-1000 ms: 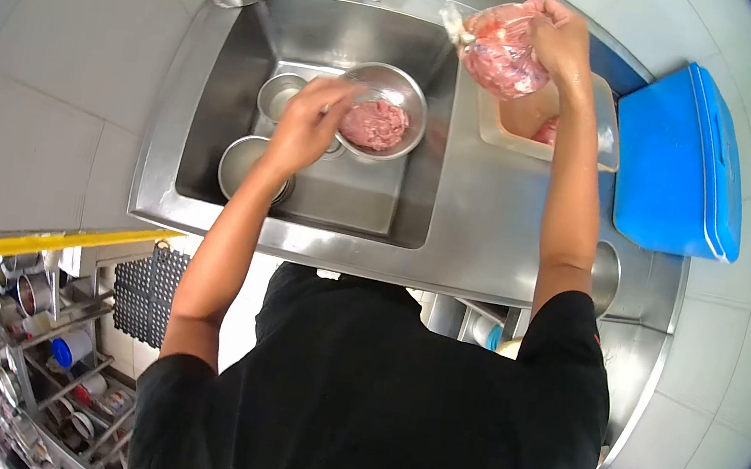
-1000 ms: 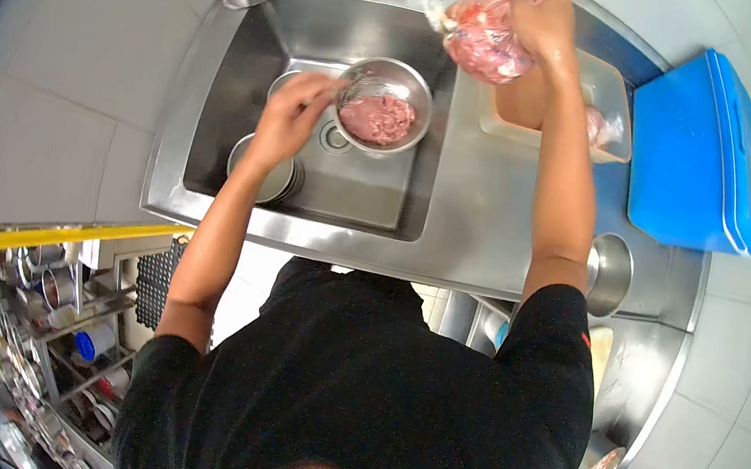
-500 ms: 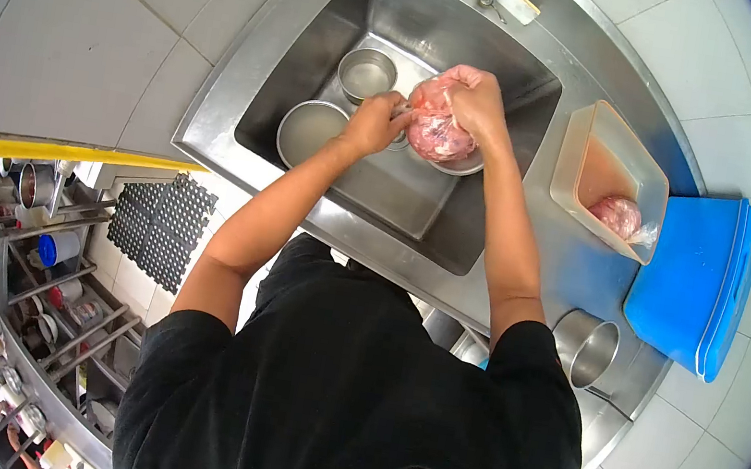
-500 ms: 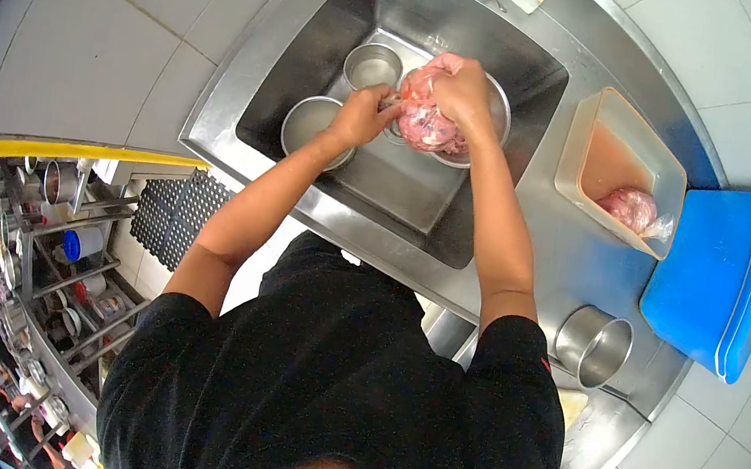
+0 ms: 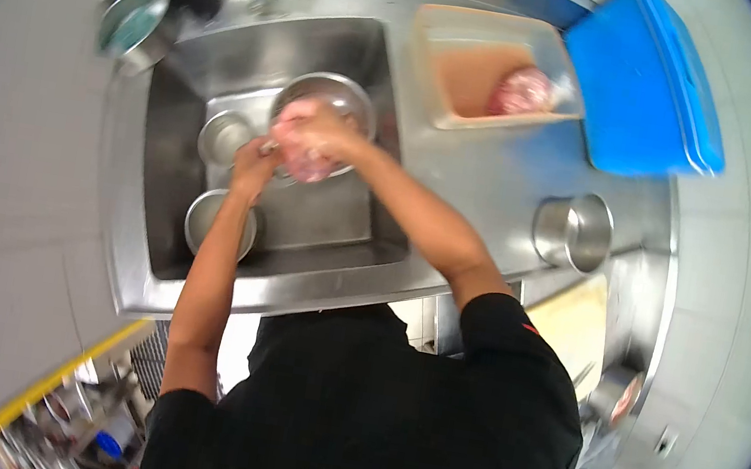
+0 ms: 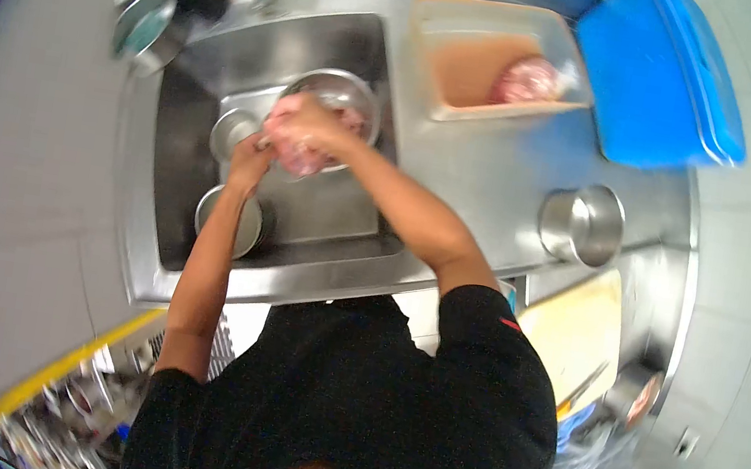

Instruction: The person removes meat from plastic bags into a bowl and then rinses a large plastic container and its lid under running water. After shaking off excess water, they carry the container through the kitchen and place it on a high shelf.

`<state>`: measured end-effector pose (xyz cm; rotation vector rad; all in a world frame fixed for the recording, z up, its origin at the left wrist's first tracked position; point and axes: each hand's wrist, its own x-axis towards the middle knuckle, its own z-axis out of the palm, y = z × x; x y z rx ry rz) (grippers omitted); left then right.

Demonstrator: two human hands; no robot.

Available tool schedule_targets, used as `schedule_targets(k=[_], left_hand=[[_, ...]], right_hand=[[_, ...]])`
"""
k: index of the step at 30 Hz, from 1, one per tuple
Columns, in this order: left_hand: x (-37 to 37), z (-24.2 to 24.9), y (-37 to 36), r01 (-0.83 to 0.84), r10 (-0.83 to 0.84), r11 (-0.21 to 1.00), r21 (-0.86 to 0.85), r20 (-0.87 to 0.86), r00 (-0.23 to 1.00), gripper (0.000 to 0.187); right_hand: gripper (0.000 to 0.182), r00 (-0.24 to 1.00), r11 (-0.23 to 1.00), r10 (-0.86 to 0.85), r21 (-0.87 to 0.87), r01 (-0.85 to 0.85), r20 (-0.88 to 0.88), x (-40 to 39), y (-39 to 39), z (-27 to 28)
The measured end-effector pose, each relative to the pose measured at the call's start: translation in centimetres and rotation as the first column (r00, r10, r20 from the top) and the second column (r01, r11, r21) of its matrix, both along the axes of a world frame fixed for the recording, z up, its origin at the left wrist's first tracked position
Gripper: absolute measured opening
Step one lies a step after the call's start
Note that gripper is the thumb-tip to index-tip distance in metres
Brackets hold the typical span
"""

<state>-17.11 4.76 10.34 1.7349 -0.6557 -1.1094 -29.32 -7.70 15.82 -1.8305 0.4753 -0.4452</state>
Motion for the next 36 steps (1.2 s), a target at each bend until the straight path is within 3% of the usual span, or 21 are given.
schedule_targets(k=[2, 6, 7, 8, 9, 11, 12, 14, 16, 18, 21, 23, 24, 26, 27, 28, 29, 30, 32, 34, 36], left_hand=[[-1.5, 0.7, -0.8, 0.003, -0.008, 0.994, -0.11, -0.048, 0.999, 0.023], [-2.0, 0.7, -1.6, -0.047, 0.026, 0.983, -0.18, -0.12, 0.992, 0.02], [-1.8, 0.4, -2.1, -0.063, 0.037, 0.989, -0.132, -0.192, 0.981, 0.019], [-1.5, 0.2, -2.2, -0.085, 0.063, 0.993, -0.076, -0.262, 0.963, 0.018], [-1.3, 0.2, -2.3, -0.087, 0.027, 0.988, -0.128, -0.407, 0.913, 0.014], [-1.1, 0.7, -2.8, -0.117, -0.043, 0.968, -0.223, -0.603, 0.796, 0.01], [-1.3, 1.4, -3.1, -0.135, -0.082, 0.953, -0.271, -0.661, 0.746, 0.009], [-2.3, 3.4, -3.7, -0.181, -0.02, 0.956, -0.232, -0.665, 0.747, 0.009], [-2.1, 3.8, -4.0, -0.211, 0.02, 0.957, -0.202, -0.676, 0.737, 0.01], [-1.7, 3.3, -4.1, -0.219, 0.022, 0.955, -0.199, -0.691, 0.723, 0.008], [-1.6, 3.6, -4.2, -0.17, -0.014, 0.965, -0.2, -0.686, 0.727, 0.01], [-2.0, 4.1, -4.1, -0.165, 0.027, 0.974, -0.157, -0.641, 0.767, 0.009], [-2.2, 4.3, -4.1, -0.16, 0.061, 0.98, -0.116, -0.593, 0.803, 0.008], [-2.1, 3.6, -4.0, -0.134, 0.049, 0.984, -0.122, -0.532, 0.845, 0.01], [-2.0, 3.4, -3.9, -0.101, 0.03, 0.987, -0.126, -0.469, 0.882, 0.012], [-2.1, 3.1, -4.0, -0.103, 0.033, 0.987, -0.123, -0.47, 0.882, 0.012], [-2.4, 2.8, -4.0, -0.114, 0.029, 0.982, -0.152, -0.471, 0.882, 0.015], [-2.6, 2.6, -3.9, -0.124, 0.024, 0.975, -0.182, -0.473, 0.881, 0.019], [-3.4, 2.9, -3.9, -0.103, 0.029, 0.984, -0.148, -0.434, 0.9, 0.024], [-3.3, 3.6, -3.2, -0.084, 0.037, 0.991, -0.105, -0.391, 0.92, 0.029], [-2.9, 4.3, -2.7, -0.149, 0.082, 0.985, -0.088, -0.522, 0.849, 0.029]], right_hand=[[0.016, 0.986, 0.984, 0.05, 0.177, -0.021, -0.16, -0.9, 0.8, 2.3], [0.014, 0.999, 0.997, 0.054, 0.057, -0.055, 0.004, -1.4, -1.1, -0.4], [0.013, 0.993, 0.995, 0.074, 0.056, -0.08, 0.093, -2.1, -2.7, -1.2], [0.015, 1.0, 0.974, -0.031, 0.227, 0.03, -0.001, -2.9, -3.6, -1.0], [0.017, 0.988, 0.904, -0.153, 0.405, 0.137, 0.007, -4.0, -4.0, -0.1], [0.02, 0.982, 0.926, -0.18, 0.329, 0.187, -0.051, -5.2, -5.6, -1.6], [0.024, 0.984, 0.902, -0.143, 0.396, 0.173, -0.105, -5.8, -6.1, -2.3], [0.03, 0.984, 0.873, -0.095, 0.462, 0.156, -0.154, -5.7, -5.8, -3.1], [0.041, 0.996, 0.822, -0.071, 0.563, 0.087, -0.05, -6.1, -3.7, -2.9], [0.048, 0.998, 0.82, -0.019, 0.57, 0.045, -0.053, -5.8, -3.1, -3.3], [0.05, 0.998, 0.872, -0.037, 0.49, 0.005, 0.057, -4.3, -2.4, -4.7], [0.048, 0.982, 0.897, -0.052, 0.423, 0.127, -0.184, -3.4, -2.0, -3.9], [0.048, 0.982, 0.896, -0.047, 0.426, 0.123, -0.184, -2.9, -1.8, -4.5], [0.038, 0.954, 0.966, -0.237, 0.057, 0.252, -0.184, -1.8, -1.5, -6.3], [0.038, 0.954, 0.967, -0.234, 0.06, 0.249, -0.186, -1.5, -1.2, -6.3], [0.033, 0.937, 0.952, -0.303, -0.088, 0.292, -0.174, -1.3, -0.9, -6.3], [0.029, 0.916, 0.915, -0.369, -0.232, 0.329, -0.155, -1.2, -0.5, -6.3], [0.029, 0.916, 0.917, -0.366, -0.231, 0.326, -0.162, -0.7, -0.2, -7.3], [0.025, 0.857, 0.771, -0.515, -0.425, 0.473, 0.019, 0.2, -0.6, -10.2], [0.024, 0.854, 0.805, -0.515, -0.383, 0.453, -0.073, 0.6, -1.0, -10.2], [0.024, 0.848, 0.834, -0.506, -0.344, 0.432, -0.16, 0.2, -1.5, -9.3]])
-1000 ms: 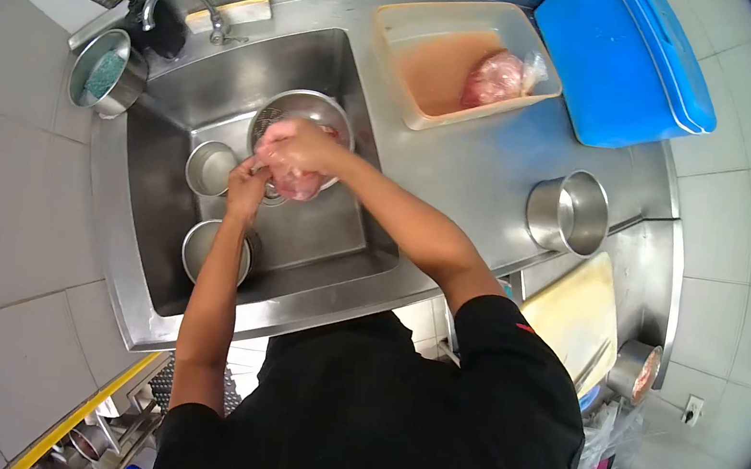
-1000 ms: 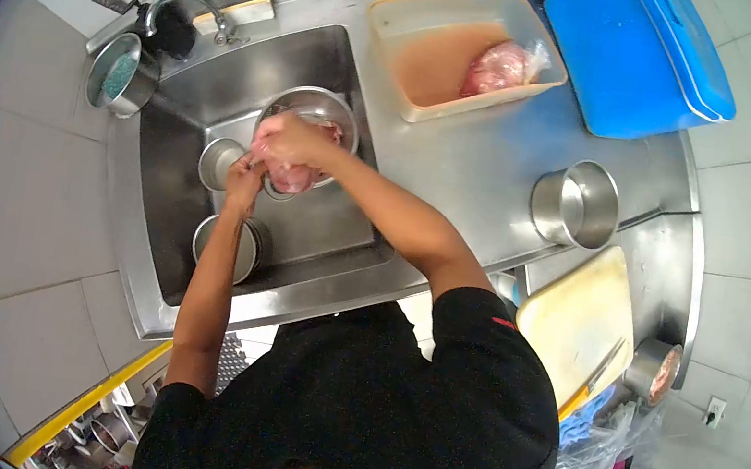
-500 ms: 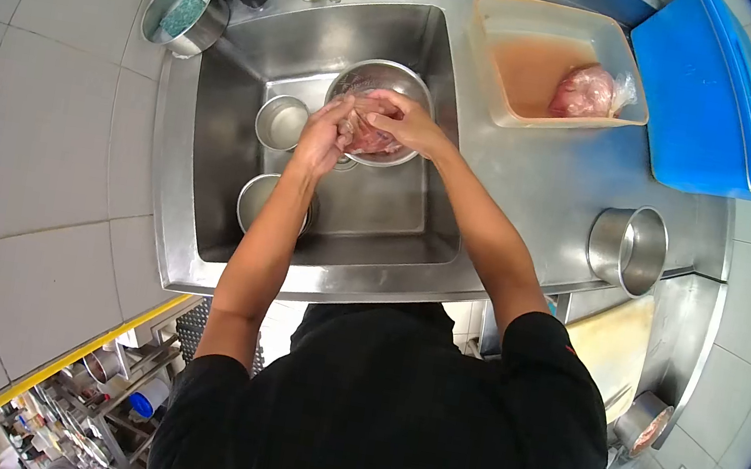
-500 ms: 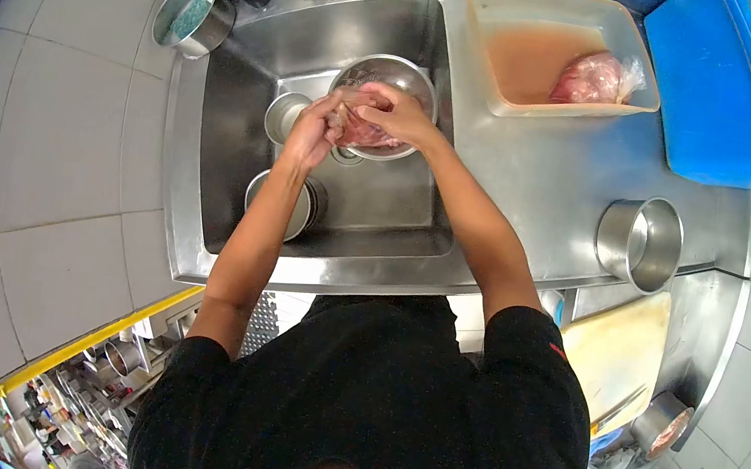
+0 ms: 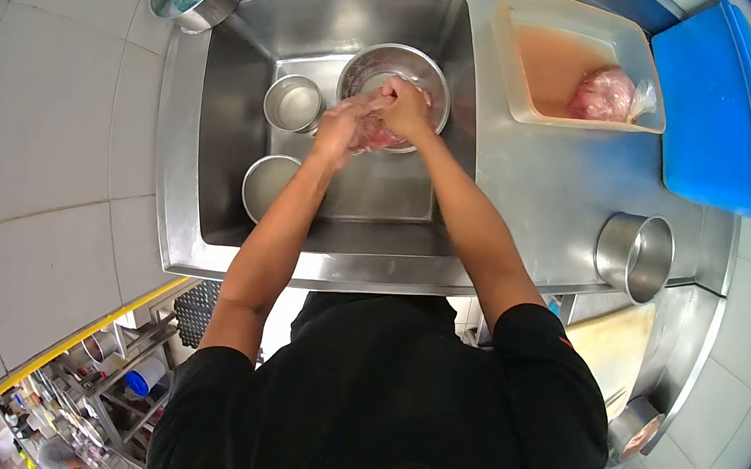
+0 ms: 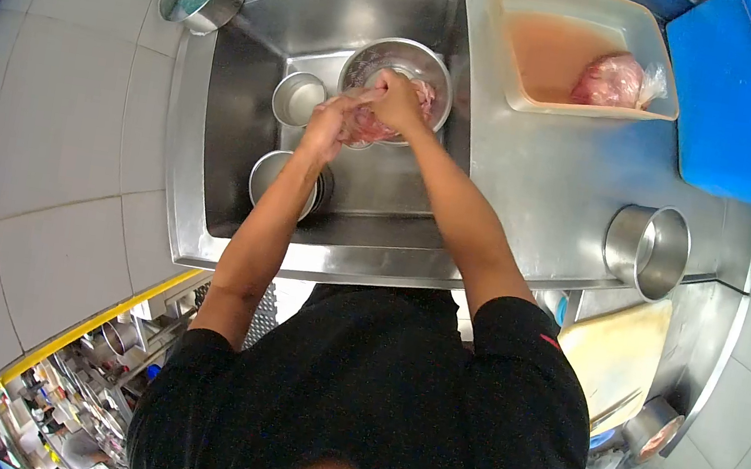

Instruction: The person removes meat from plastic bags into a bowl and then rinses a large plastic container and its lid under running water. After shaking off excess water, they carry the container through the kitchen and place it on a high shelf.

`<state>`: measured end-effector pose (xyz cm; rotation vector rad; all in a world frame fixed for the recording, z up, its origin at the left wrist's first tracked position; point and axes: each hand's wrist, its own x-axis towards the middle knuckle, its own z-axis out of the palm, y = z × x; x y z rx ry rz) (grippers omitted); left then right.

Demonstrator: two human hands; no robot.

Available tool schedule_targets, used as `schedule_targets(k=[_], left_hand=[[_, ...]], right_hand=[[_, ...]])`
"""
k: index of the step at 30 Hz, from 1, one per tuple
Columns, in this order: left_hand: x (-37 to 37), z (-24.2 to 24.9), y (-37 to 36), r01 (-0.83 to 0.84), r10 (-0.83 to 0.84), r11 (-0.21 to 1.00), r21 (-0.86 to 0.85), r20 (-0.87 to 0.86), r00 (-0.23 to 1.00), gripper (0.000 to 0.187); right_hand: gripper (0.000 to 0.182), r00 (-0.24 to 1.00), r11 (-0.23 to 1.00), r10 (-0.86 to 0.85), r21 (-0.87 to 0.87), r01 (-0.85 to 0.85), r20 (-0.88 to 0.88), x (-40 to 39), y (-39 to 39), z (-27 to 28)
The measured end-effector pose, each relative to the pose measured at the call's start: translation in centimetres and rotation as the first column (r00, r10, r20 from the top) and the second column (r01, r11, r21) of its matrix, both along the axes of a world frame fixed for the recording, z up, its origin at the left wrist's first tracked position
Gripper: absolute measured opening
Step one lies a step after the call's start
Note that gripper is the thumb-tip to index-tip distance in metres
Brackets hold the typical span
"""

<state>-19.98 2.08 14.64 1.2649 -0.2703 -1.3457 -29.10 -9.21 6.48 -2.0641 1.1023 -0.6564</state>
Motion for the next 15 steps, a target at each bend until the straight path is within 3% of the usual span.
schedule_targets(k=[2, 4, 8, 10, 12, 15], left_hand=[[1.2, -2.0, 0.4, 0.022, -0.025, 0.997, 0.069, 0.039, 0.999, 0.029], [1.2, -3.2, 0.6, 0.046, -0.057, 0.99, 0.136, 0.079, 0.995, 0.03], [-0.3, -3.6, 0.5, -0.082, 0.069, 0.996, 0.046, 0.239, 0.968, 0.036], [-0.6, -3.9, 0.7, -0.128, 0.114, 0.991, 0.032, 0.28, 0.953, 0.039], [-0.7, -4.4, 0.8, -0.128, 0.054, 0.985, 0.113, 0.506, 0.861, 0.037], [-0.9, -4.7, 0.8, -0.201, 0.054, 0.967, 0.157, 0.646, 0.762, 0.037]], right_hand=[[0.023, 0.977, 0.938, 0.21, 0.285, -0.195, -0.023, -1.4, -0.6, 2.5], [0.021, 0.971, 0.946, 0.241, 0.226, -0.233, -0.008, -2.0, -0.8, 2.0], [0.026, 0.972, 0.974, 0.224, 0.018, -0.225, 0.066, -2.4, 0.3, 1.1], [0.026, 0.973, 0.971, 0.232, 0.057, -0.232, 0.005, -2.7, 1.0, 2.3], [0.025, 0.97, 0.968, 0.239, 0.097, -0.233, -0.052, -2.7, 1.2, 3.3], [0.022, 0.958, 0.931, 0.285, 0.245, -0.27, -0.03, -2.6, 1.1, 3.7]])
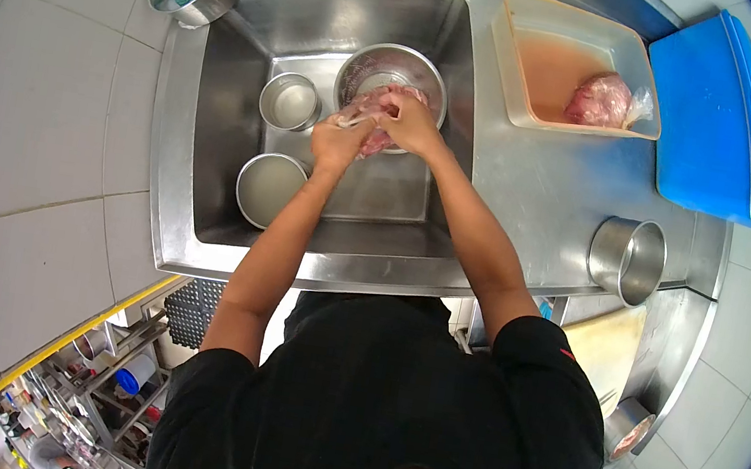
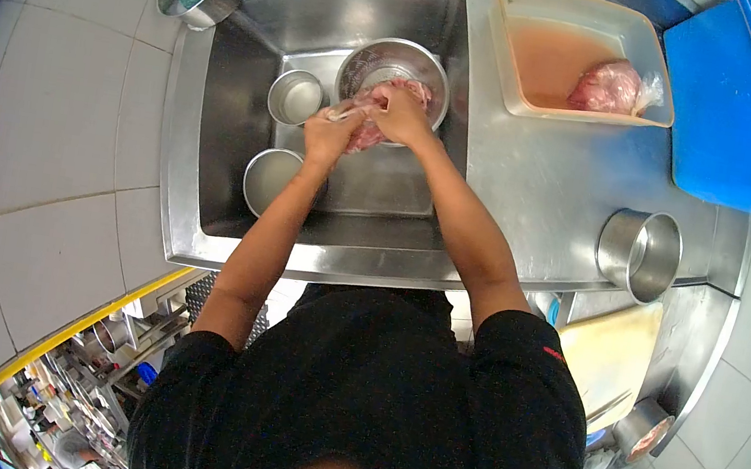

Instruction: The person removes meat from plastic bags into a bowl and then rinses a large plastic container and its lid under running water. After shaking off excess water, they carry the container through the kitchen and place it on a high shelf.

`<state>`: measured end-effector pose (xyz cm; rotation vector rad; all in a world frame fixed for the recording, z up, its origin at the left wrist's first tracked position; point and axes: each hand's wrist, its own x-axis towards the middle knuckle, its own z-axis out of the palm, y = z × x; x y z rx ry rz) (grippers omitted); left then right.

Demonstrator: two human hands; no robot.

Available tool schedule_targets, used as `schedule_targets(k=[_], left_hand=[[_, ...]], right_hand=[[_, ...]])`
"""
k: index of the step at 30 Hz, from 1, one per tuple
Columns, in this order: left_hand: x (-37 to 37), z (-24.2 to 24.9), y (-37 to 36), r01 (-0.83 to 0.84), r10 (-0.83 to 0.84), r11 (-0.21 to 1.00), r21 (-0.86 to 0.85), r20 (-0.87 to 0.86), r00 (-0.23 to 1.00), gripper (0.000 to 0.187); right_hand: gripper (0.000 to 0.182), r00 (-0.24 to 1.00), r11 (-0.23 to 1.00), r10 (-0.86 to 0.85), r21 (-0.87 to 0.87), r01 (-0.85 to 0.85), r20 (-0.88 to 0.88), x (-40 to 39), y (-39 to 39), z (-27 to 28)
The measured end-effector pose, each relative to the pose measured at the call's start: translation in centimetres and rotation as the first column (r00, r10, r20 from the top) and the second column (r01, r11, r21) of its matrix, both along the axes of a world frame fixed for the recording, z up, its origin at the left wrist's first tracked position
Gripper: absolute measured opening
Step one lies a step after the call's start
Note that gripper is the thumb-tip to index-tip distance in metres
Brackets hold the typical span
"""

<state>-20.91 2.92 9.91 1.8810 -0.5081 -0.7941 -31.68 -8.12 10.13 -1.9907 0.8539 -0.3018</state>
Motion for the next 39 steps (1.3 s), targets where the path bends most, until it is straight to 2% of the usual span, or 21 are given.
schedule_targets(k=[1, 3, 5, 9, 11, 12, 14, 16, 19, 22, 23, 25, 26, 28, 30, 32, 34, 35, 37, 38, 39], left_hand=[[-0.1, 0.1, 0.0, 0.001, -0.001, 1.0, 0.002, -0.003, 1.0, 0.037], [-0.3, 0.3, 0.1, -0.032, -0.002, 0.993, 0.112, 0.294, 0.956, 0.036], [0.0, -0.9, -0.3, 0.004, -0.035, 0.997, 0.082, 0.369, 0.929, 0.036], [0.2, -1.9, -1.3, -0.005, -0.013, 0.999, 0.032, 0.541, 0.841, 0.032], [0.2, -1.1, -1.1, -0.015, -0.003, 0.999, 0.033, 0.478, 0.878, 0.033], [0.3, -0.3, -1.2, -0.014, 0.0, 0.999, 0.032, 0.408, 0.913, 0.035], [0.5, 1.2, -1.4, -0.045, 0.004, 0.995, 0.093, 0.398, 0.917, 0.037], [0.8, 0.5, -1.6, -0.068, 0.005, 0.986, 0.15, 0.384, 0.923, 0.039], [1.7, -1.2, -1.6, -0.105, -0.003, 0.974, 0.202, 0.47, 0.883, 0.046], [1.9, -1.9, -1.6, -0.004, -0.221, 0.923, 0.385, 0.538, 0.813, 0.049], [2.2, -3.1, -1.5, 0.05, -0.283, 0.912, 0.408, 0.535, 0.796, 0.051], [1.2, -2.1, -1.3, -0.01, -0.134, 0.963, 0.27, 0.511, 0.849, 0.042], [0.3, -1.1, -1.5, 0.015, -0.15, 0.965, 0.263, 0.502, 0.852, 0.042], [-0.1, 0.5, -1.1, -0.014, -0.011, 0.997, 0.076, 0.314, 0.949, 0.032], [0.1, 0.0, -1.0, -0.031, 0.01, 0.997, 0.068, 0.296, 0.955, 0.026], [0.3, 0.4, -0.8, -0.076, 0.056, 0.995, 0.059, 0.287, 0.956, 0.02], [-0.2, 2.2, -0.6, -0.101, 0.102, 0.995, 0.009, -0.016, 0.995, 0.015], [-0.3, 2.7, -0.3, -0.123, 0.123, 0.992, 0.017, -0.006, 0.992, 0.015], [-0.4, 3.3, 0.0, -0.15, 0.146, 0.989, -0.017, -0.134, 0.98, 0.011], [-0.3, 3.6, 0.1, -0.16, 0.153, 0.987, -0.008, -0.252, 0.956, 0.009], [-0.1, 3.3, 0.3, -0.169, 0.162, 0.986, -0.008, -0.246, 0.956, 0.009]], right_hand=[[0.02, 1.0, 1.0, 0.008, 0.028, -0.008, -0.013, 0.2, -0.1, -0.1], [0.018, 1.0, 0.998, 0.014, 0.056, -0.013, -0.024, 0.3, -0.3, -0.7], [0.015, 0.998, 0.988, 0.033, -0.15, -0.026, 0.045, 0.3, -0.3, -1.8], [0.018, 0.994, 0.945, -0.003, -0.325, 0.04, 0.113, -0.1, -0.5, -1.5], [0.022, 0.981, 0.988, -0.153, 0.007, 0.154, 0.122, 0.0, -0.9, -2.0], [0.022, 0.98, 0.988, -0.153, 0.006, 0.154, 0.124, 0.3, -1.1, -1.7], [0.023, 0.987, 0.97, -0.14, -0.186, 0.153, 0.083, 0.6, -1.4, -1.3], [0.022, 0.984, 0.968, -0.153, -0.185, 0.168, 0.092, 0.8, -0.8, -0.5], [0.017, 0.973, 0.956, -0.178, -0.207, 0.206, 0.145, 1.7, 0.4, -0.3], [0.011, 0.954, 0.917, -0.155, -0.323, 0.235, 0.256, 2.3, 1.0, -2.2], [0.016, 0.972, 0.917, -0.143, -0.345, 0.201, 0.188, 2.0, 1.1, -1.2], [0.021, 0.981, 0.91, -0.163, -0.369, 0.19, 0.102, 1.4, 0.5, -0.4], [0.019, 0.98, 0.909, -0.181, -0.366, 0.197, 0.077, 1.4, 0.1, -0.5], [0.017, 0.979, 0.914, -0.195, -0.352, 0.201, 0.054, 1.1, -0.9, -2.2], [0.018, 0.961, 0.965, -0.26, 0.053, 0.256, 0.097, 2.1, -2.8, -6.6], [0.022, 0.947, 0.953, -0.289, 0.135, 0.271, 0.14, 1.4, -2.9, -3.1], [0.026, 0.919, 0.867, -0.393, 0.33, 0.373, -0.007, 1.4, -3.2, -1.2], [0.026, 0.916, 0.856, -0.401, 0.355, 0.376, -0.002, 1.6, -4.1, -3.2], [0.026, 0.917, 0.847, -0.4, 0.385, 0.367, 0.007, 1.7, -5.3, -5.1], [0.026, 0.884, 0.765, -0.464, 0.53, 0.365, 0.06, 1.6, -5.6, -4.8], [0.026, 0.84, 0.667, -0.533, 0.661, 0.344, 0.1, 1.6, -5.9, -4.5]])
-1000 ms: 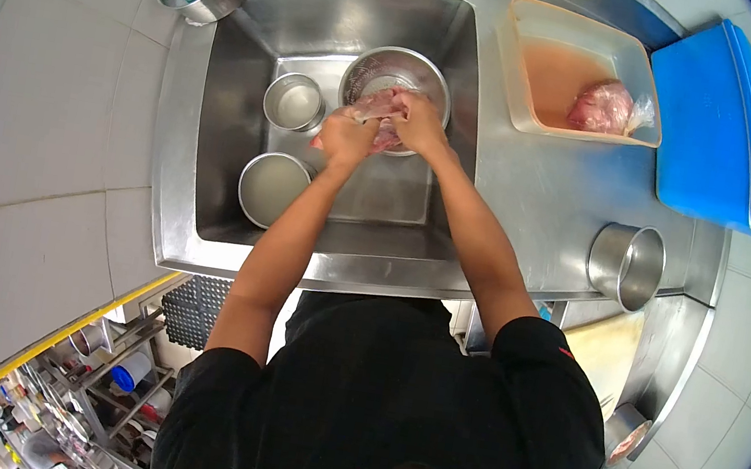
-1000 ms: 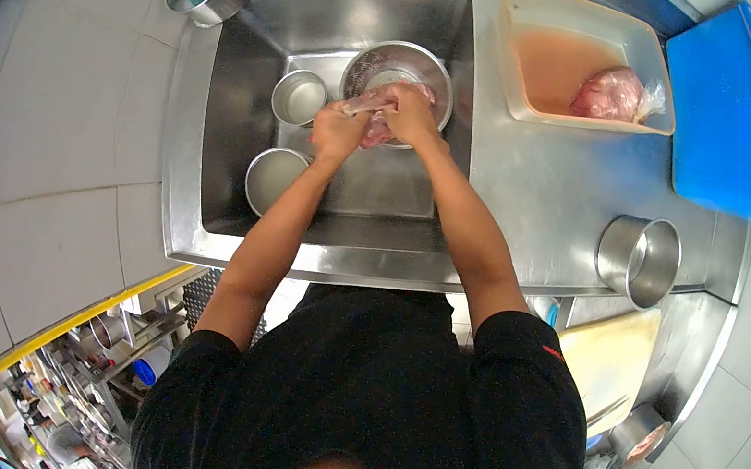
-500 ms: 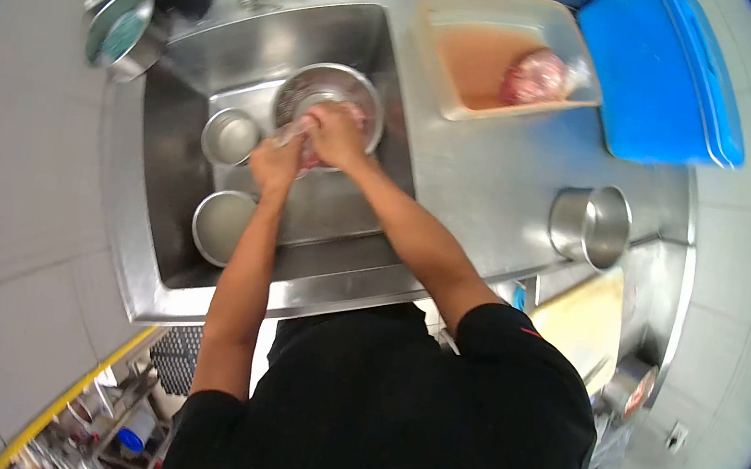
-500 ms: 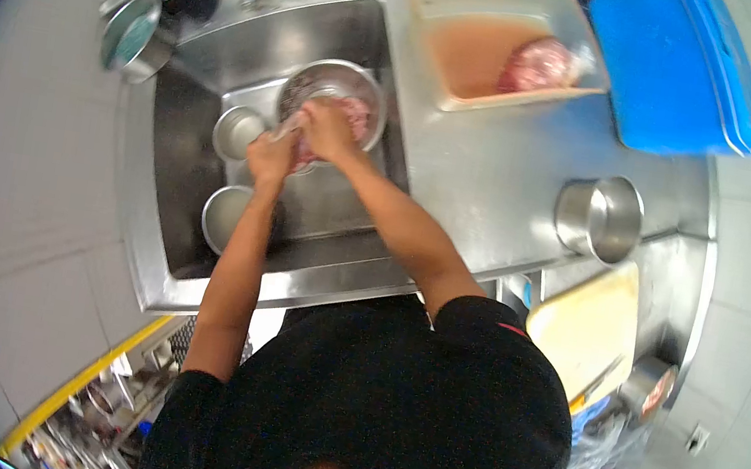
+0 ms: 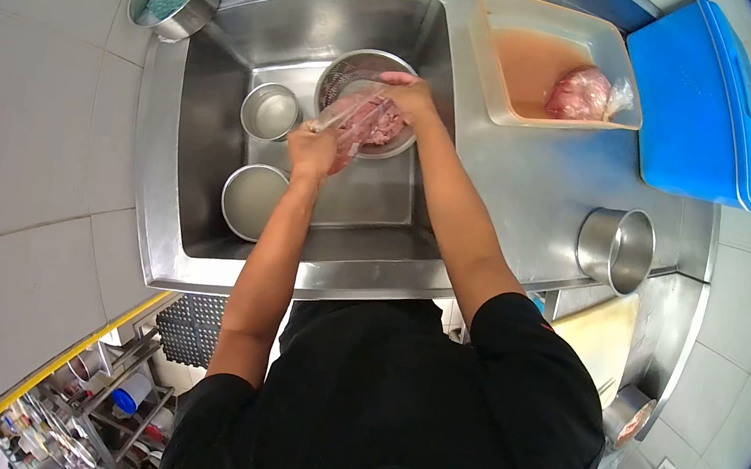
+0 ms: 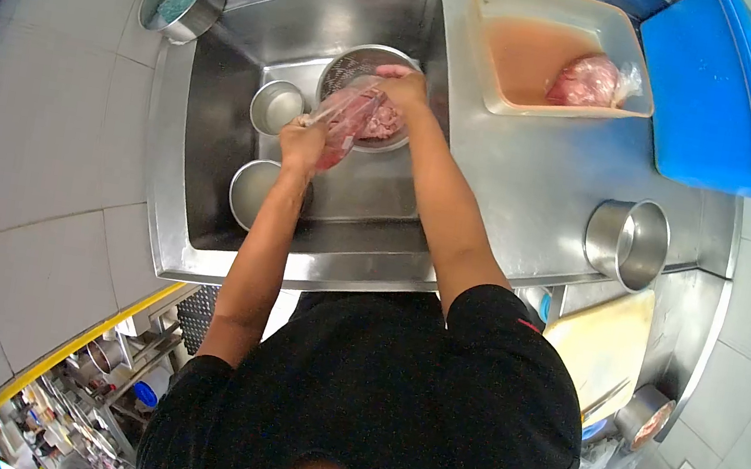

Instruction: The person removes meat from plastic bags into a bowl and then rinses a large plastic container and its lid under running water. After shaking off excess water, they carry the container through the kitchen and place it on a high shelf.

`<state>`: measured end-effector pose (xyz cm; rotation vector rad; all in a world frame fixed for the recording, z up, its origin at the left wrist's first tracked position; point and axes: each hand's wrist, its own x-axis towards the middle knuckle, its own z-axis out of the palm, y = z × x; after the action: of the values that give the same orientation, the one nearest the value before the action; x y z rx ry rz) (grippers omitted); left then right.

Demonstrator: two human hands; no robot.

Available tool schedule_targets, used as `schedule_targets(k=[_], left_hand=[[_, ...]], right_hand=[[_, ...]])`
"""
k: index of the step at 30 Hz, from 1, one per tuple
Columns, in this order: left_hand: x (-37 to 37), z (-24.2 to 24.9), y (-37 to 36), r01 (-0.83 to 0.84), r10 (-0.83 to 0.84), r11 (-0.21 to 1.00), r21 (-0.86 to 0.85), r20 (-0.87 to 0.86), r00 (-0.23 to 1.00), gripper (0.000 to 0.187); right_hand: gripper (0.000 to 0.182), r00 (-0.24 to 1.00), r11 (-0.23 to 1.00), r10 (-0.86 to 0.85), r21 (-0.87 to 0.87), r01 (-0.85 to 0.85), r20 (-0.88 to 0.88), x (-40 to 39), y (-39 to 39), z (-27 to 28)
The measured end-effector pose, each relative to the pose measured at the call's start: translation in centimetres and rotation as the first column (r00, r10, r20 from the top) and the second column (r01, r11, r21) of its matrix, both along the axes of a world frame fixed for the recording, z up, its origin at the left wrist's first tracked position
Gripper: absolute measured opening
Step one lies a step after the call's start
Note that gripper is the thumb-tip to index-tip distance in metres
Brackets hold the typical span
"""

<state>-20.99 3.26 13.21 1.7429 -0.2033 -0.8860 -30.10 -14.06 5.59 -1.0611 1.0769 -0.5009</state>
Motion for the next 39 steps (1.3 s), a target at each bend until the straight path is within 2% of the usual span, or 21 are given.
schedule_targets(k=[2, 7, 13, 16, 18, 19, 20, 21, 22, 24, 25, 26, 27, 30, 31, 32, 34, 35, 37, 38, 39], left_hand=[[0.1, -1.2, 0.4, -0.014, 0.013, 0.998, -0.059, -0.017, 1.0, 0.008], [-0.1, 1.4, 1.6, 0.004, -0.008, 0.999, -0.04, -0.109, 0.994, 0.005], [0.7, -0.2, 3.0, -0.021, -0.003, 0.987, -0.159, -0.153, 0.988, 0.011], [0.6, -0.9, 3.6, -0.022, -0.004, 0.982, -0.187, -0.139, 0.99, 0.011], [0.7, -0.8, 3.3, -0.018, -0.007, 0.979, -0.205, -0.121, 0.993, 0.012], [0.9, -0.3, 2.8, -0.022, -0.026, 0.983, -0.183, -0.256, 0.966, 0.012], [1.0, -0.1, 2.3, -0.024, -0.041, 0.987, -0.161, -0.389, 0.92, 0.013], [0.8, -0.4, 1.8, -0.026, -0.038, 0.987, -0.158, -0.393, 0.919, 0.013], [0.7, -0.6, 1.0, -0.055, -0.035, 0.983, -0.172, -0.478, 0.878, 0.017], [1.2, -1.9, -0.8, -0.082, -0.038, 0.979, -0.189, -0.558, 0.829, 0.021], [1.5, -4.0, -1.7, -0.081, -0.09, 0.972, -0.221, -0.665, 0.741, 0.024], [1.6, -5.5, -2.7, -0.085, -0.144, 0.963, -0.254, -0.758, 0.637, 0.027], [1.5, -6.1, -3.8, -0.134, -0.069, 0.975, -0.175, -0.82, 0.568, 0.033], [0.3, -8.0, -6.4, -0.189, -0.014, 0.969, -0.161, -0.795, 0.606, 0.038], [-0.2, -7.7, -7.2, -0.19, -0.019, 0.967, -0.167, -0.798, 0.602, 0.038], [-0.8, -7.6, -7.7, -0.207, 0.006, 0.97, -0.127, -0.84, 0.543, 0.037], [-1.7, -7.7, -8.8, -0.222, 0.033, 0.972, -0.083, -0.878, 0.477, 0.035], [-1.9, -7.8, -9.4, -0.296, 0.043, 0.949, -0.112, -0.88, 0.472, 0.031], [-1.4, -9.0, -10.4, -0.366, 0.053, 0.92, -0.138, -0.883, 0.466, 0.027], [-0.6, -9.9, -10.8, -0.353, 0.018, 0.926, -0.132, -0.92, 0.391, 0.022], [0.3, -10.6, -11.2, -0.34, -0.02, 0.931, -0.132, -0.95, 0.313, 0.019]], right_hand=[[0.026, 1.0, 1.0, 0.012, 0.016, -0.012, -0.004, 0.2, -1.2, -1.5], [0.028, 0.999, 0.998, 0.025, 0.053, -0.022, -0.045, 1.4, -2.2, -2.6], [0.023, 0.989, 0.994, 0.11, 0.022, -0.109, -0.099, 2.3, -2.5, -4.3], [0.027, 0.964, 0.979, 0.168, -0.076, -0.187, -0.205, 2.5, -1.9, -3.3], [0.024, 0.987, 0.972, 0.14, 0.198, -0.123, -0.077, 2.7, -1.4, -2.5], [0.024, 0.987, 0.973, 0.139, 0.198, -0.122, -0.076, 3.2, -2.0, -4.8], [0.023, 0.951, 0.966, 0.242, 0.141, -0.217, -0.193, 4.0, -3.2, -8.9], [0.022, 0.889, 0.943, 0.332, 0.099, -0.317, -0.315, 4.2, -3.6, -11.3], [0.022, 0.888, 0.943, 0.333, 0.101, -0.317, -0.317, 3.8, -3.4, -11.0], [0.023, 0.914, 0.765, 0.395, 0.518, -0.382, 0.09, 2.7, -3.7, -9.9], [0.023, 0.915, 0.768, 0.394, 0.517, -0.378, 0.084, 2.2, -3.4, -9.1], [0.031, 0.959, 0.783, 0.236, 0.553, -0.284, 0.159, 1.4, -2.6, -8.1], [0.041, 0.972, 0.782, 0.07, 0.592, -0.193, 0.224, 0.6, -1.8, -7.4], [0.037, 0.972, 0.765, -0.03, 0.632, -0.128, 0.233, -1.7, 1.1, -6.7], [0.049, 0.947, 0.743, -0.097, 0.656, -0.136, 0.306, -1.9, 2.4, -7.3], [0.049, 0.949, 0.744, -0.095, 0.655, -0.132, 0.3, -2.5, 3.4, -7.7], [0.05, 0.992, 0.612, 0.087, 0.791, 0.018, -0.09, -3.6, 6.1, -5.7], [0.05, 0.992, 0.611, 0.086, 0.791, 0.021, -0.093, -4.1, 6.8, -5.6], [0.04, 0.97, 0.643, -0.206, 0.765, 0.038, 0.125, -5.3, 7.6, -6.1], [0.04, 0.971, 0.644, -0.207, 0.764, 0.04, 0.124, -5.6, 7.7, -6.1], [0.028, 0.962, 0.733, -0.245, 0.672, 0.104, 0.118, -5.7, 7.6, -5.3]])
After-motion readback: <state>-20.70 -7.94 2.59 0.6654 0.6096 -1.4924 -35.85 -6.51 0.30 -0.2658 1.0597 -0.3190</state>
